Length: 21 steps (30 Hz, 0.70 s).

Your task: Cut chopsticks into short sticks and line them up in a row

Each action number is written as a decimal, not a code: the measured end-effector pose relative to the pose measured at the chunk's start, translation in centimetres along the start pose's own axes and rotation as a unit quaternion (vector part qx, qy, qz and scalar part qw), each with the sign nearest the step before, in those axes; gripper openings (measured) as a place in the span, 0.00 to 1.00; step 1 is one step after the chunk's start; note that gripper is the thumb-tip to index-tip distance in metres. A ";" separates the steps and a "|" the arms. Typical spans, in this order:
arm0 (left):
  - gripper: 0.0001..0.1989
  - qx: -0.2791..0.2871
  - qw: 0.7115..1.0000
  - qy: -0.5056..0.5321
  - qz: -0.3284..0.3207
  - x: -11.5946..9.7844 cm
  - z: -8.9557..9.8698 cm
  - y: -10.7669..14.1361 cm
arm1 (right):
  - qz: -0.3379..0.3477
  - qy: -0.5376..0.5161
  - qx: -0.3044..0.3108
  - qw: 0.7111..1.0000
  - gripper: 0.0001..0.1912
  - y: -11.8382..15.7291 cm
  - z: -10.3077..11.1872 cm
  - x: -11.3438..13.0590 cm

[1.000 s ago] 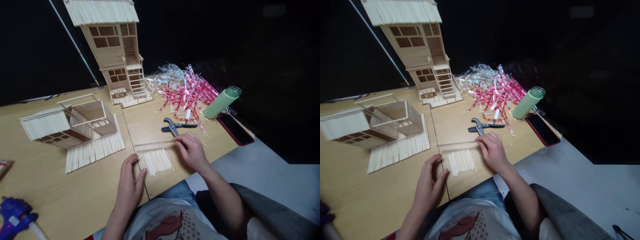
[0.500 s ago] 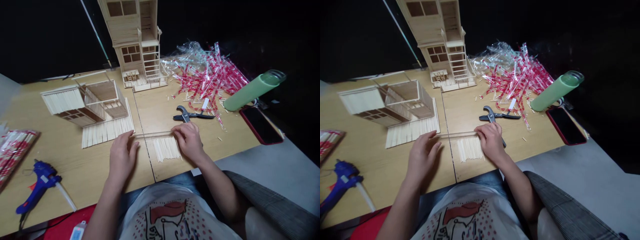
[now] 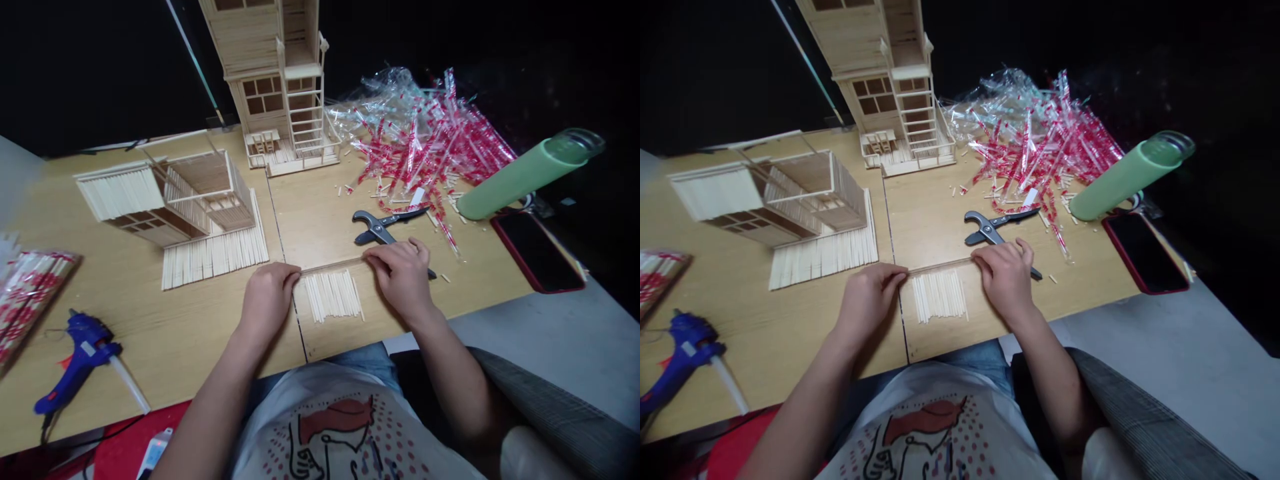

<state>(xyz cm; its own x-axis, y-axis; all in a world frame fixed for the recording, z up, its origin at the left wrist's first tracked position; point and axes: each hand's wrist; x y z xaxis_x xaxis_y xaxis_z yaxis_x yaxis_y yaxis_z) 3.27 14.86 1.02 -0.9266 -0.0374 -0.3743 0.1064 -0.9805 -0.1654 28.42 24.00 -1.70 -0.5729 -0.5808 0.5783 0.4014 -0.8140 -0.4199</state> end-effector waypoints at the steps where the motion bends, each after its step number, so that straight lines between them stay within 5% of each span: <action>1: 0.08 0.003 1.000 0.001 -0.002 0.0 0.0 0.0 | 0.010 0.002 0.005 1.000 0.07 0.1 0.2 -0.1; 15: 0.09 -0.003 1.000 -0.005 -0.029 1.0 -0.6 0.7 | 0.043 0.007 0.018 0.999 0.09 1.2 0.8 0.3; 21: 0.09 -0.040 0.997 -0.043 -0.047 -0.2 1.4 1.7 | 0.057 0.000 -0.007 0.998 0.09 1.7 2.3 1.4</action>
Point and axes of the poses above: each hand's wrist, its own y-axis away from the middle knuckle, its own z-axis out of the back of the hand, x = y × z, and after that the axes turned 13 degrees about -y, right-handed
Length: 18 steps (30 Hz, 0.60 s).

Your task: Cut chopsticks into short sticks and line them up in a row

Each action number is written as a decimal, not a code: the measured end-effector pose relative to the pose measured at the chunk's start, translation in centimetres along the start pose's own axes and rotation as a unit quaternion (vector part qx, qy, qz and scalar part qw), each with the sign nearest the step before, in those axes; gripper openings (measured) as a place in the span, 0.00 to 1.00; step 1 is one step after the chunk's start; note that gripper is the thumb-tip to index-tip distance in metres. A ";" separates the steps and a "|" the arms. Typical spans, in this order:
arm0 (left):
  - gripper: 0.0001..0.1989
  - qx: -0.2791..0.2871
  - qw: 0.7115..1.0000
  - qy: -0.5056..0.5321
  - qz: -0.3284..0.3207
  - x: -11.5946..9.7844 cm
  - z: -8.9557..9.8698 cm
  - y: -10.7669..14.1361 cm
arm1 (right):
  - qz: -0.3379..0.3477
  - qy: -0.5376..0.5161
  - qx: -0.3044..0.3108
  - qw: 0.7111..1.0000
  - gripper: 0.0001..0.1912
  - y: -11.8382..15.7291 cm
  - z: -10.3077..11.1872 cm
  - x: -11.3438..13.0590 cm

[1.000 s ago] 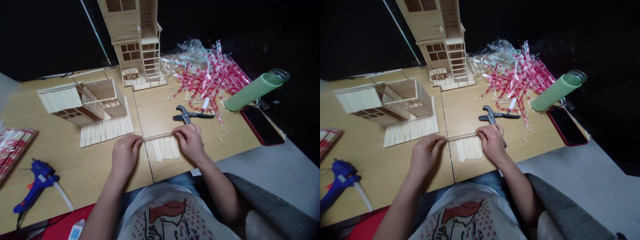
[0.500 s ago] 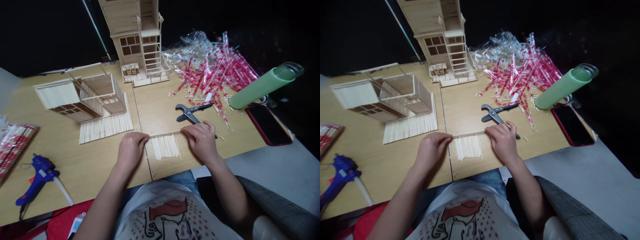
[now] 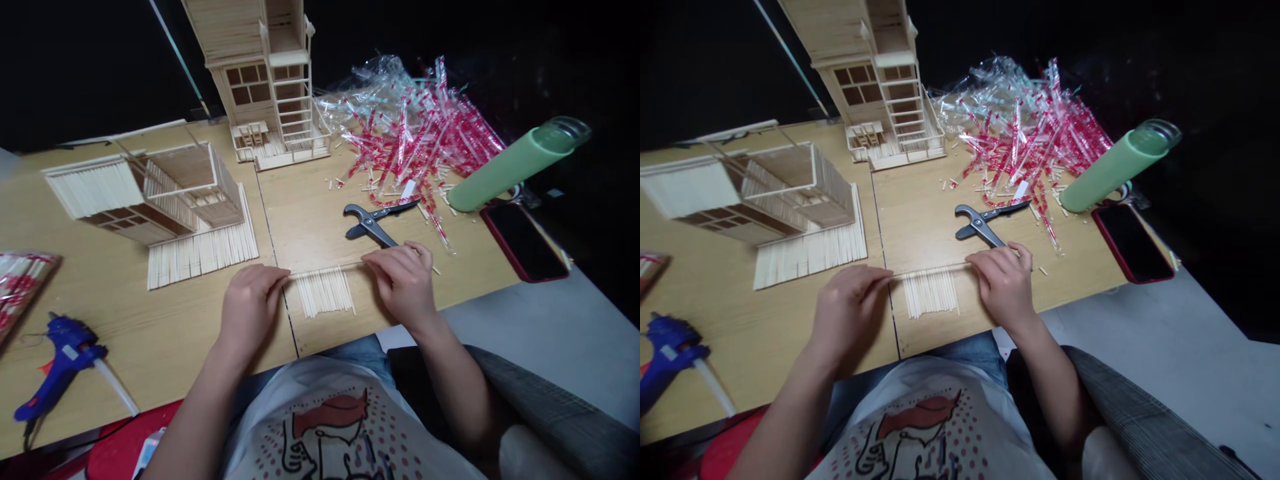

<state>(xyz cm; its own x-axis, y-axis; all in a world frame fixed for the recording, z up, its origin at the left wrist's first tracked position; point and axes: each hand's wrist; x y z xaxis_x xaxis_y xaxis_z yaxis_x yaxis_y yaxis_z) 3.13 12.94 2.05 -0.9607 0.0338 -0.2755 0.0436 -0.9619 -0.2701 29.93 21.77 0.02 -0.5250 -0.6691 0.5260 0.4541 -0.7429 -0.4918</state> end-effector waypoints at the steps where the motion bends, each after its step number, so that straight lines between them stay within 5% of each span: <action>1: 0.08 -0.007 1.000 -0.002 -0.012 -0.3 0.6 0.4 | 0.003 -0.010 0.004 1.000 0.09 0.4 0.6 0.4; 6: 0.05 0.013 0.994 0.058 -0.091 -1.7 2.5 3.8 | -0.007 -0.083 0.077 0.994 0.08 4.0 3.0 1.6; 11: 0.07 0.038 0.992 0.085 -0.086 -2.1 1.1 6.6 | -0.018 -0.106 0.107 0.988 0.08 6.7 3.3 1.3; 18: 0.07 0.017 0.993 0.084 -0.082 -1.3 -0.3 6.6 | 0.006 -0.091 0.103 0.991 0.08 6.3 2.8 1.0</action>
Point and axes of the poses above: each hand's wrist, its own y-axis away from the middle knuckle, its own z-axis out of the back of the hand, x = y × z, and after that the axes turned 13 degrees about -y, right-handed
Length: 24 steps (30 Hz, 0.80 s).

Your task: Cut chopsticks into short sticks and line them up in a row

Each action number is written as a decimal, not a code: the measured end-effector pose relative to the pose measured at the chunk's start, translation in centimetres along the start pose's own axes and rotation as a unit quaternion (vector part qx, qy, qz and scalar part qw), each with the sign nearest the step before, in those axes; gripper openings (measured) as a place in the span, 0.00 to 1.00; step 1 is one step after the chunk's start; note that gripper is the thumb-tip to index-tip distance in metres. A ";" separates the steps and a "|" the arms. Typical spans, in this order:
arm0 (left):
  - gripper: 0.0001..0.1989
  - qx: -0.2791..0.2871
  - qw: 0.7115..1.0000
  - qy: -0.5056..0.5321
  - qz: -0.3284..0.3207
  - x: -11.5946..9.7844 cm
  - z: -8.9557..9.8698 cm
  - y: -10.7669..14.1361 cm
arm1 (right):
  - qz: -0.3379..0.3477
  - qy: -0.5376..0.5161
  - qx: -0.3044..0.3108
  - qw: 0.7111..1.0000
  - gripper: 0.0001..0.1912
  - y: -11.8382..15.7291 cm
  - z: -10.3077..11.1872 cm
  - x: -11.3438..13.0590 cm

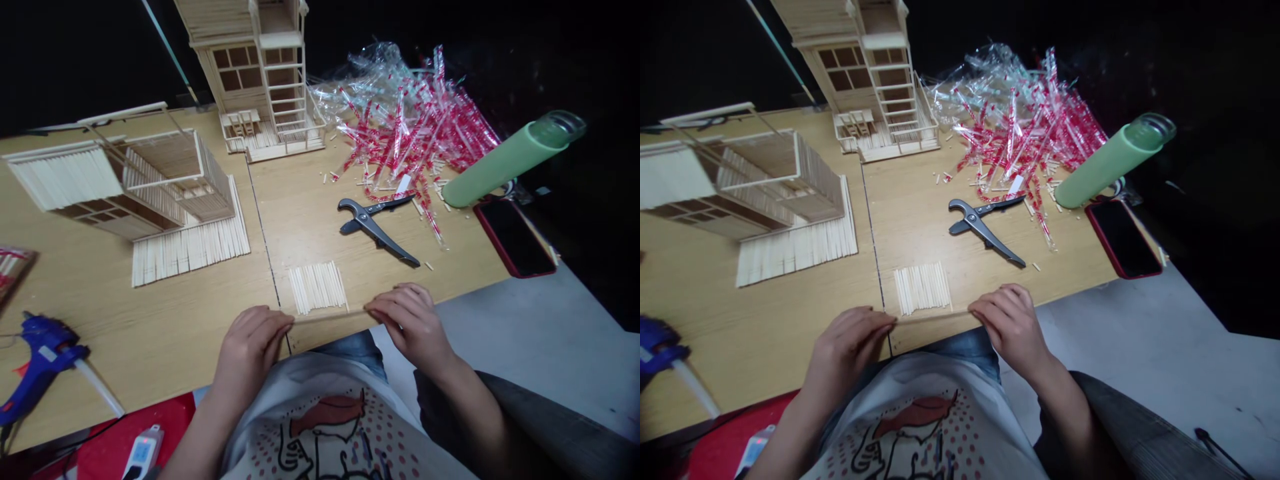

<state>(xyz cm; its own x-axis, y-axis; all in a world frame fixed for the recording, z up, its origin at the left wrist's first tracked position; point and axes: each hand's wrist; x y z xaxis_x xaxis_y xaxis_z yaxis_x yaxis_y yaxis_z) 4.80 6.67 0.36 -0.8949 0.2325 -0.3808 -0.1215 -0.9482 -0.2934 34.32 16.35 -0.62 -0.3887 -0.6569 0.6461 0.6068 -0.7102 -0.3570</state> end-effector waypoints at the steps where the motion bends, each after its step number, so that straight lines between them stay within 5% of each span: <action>1: 0.07 -0.005 1.000 0.002 -0.002 0.1 -0.1 -0.1 | 0.002 0.003 -0.001 1.000 0.08 -0.1 0.0 0.0; 24: 0.08 -0.038 0.999 0.014 -0.012 0.1 -0.8 0.0 | 0.028 0.042 0.000 0.999 0.09 -0.9 -0.2 -0.9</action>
Point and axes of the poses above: each hand's wrist, its own y-axis away from the middle knuckle, its own z-axis out of the back of the hand, x = y × z, and after that the axes turned 13 degrees about -y, right-handed
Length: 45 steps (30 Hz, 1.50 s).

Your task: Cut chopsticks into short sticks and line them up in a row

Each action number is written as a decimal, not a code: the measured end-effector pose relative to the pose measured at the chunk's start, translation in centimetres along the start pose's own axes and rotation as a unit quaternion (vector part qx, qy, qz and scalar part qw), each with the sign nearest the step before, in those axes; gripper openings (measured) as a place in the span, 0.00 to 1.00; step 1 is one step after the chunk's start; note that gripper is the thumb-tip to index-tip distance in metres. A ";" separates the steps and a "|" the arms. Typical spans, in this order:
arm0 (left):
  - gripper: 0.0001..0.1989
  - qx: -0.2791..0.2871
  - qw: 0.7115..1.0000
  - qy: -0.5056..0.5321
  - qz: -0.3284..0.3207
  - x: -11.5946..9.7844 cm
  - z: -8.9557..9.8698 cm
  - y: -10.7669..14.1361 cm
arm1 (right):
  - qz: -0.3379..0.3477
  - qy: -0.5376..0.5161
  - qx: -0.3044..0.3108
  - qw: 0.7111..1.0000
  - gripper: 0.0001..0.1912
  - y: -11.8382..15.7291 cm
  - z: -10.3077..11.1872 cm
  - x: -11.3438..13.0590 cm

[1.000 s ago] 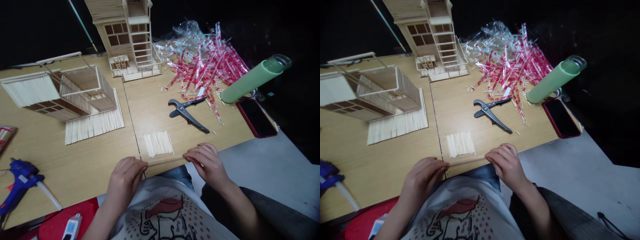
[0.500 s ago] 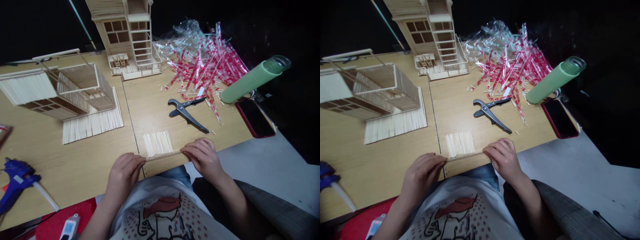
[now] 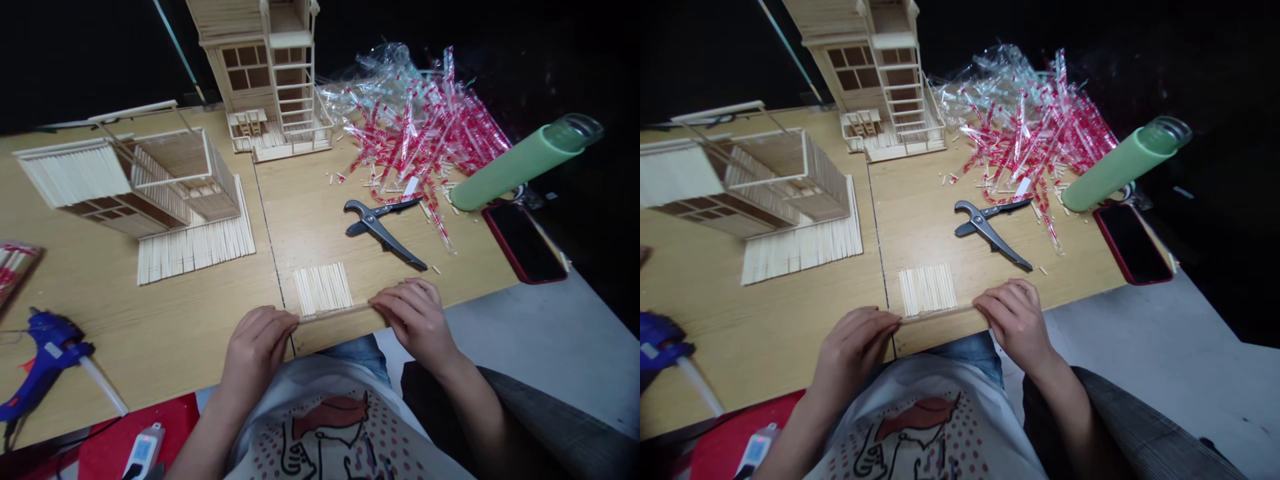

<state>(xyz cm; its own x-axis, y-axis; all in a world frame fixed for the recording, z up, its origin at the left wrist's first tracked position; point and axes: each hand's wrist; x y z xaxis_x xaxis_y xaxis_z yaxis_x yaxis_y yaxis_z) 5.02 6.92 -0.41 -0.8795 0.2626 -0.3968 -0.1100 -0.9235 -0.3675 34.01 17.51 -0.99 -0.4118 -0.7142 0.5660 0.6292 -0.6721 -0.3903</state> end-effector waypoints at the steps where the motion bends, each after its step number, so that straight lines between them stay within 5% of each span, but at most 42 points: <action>1: 0.08 -0.001 1.000 0.000 -0.001 0.0 0.0 0.0 | -0.001 0.002 0.000 1.000 0.08 0.0 0.0 0.0; 17: 0.09 -0.002 1.000 0.001 -0.010 -0.3 0.9 0.0 | 0.012 0.003 -0.005 1.000 0.08 -0.3 0.5 0.4; 23: 0.09 -0.037 0.999 -0.019 -0.008 0.4 1.4 -2.5 | 0.021 0.022 -0.053 0.998 0.08 -2.6 0.7 -0.1; 31: 0.07 -0.014 0.998 -0.017 0.066 3.1 -0.1 -7.6 | 0.000 0.055 -0.093 0.994 0.06 -6.2 -0.6 -3.0; 45: 0.07 -0.001 0.996 -0.034 0.077 3.9 -1.5 -7.6 | -0.007 0.075 -0.067 0.995 0.05 -5.7 -1.1 -3.6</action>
<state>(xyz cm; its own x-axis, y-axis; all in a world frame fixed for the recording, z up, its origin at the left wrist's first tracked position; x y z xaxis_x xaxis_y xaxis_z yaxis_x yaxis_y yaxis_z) 3.11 15.40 -0.43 -0.9152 0.0989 -0.3906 0.0291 -0.9507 -0.3087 31.17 23.74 -1.64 -0.5194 -0.7195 0.4610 0.5339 -0.6945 -0.4824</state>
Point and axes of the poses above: each hand's wrist, its own y-axis away from the middle knuckle, its own z-axis out of the back of the hand, x = y × z, and after that the axes turned 13 degrees about -y, right-handed
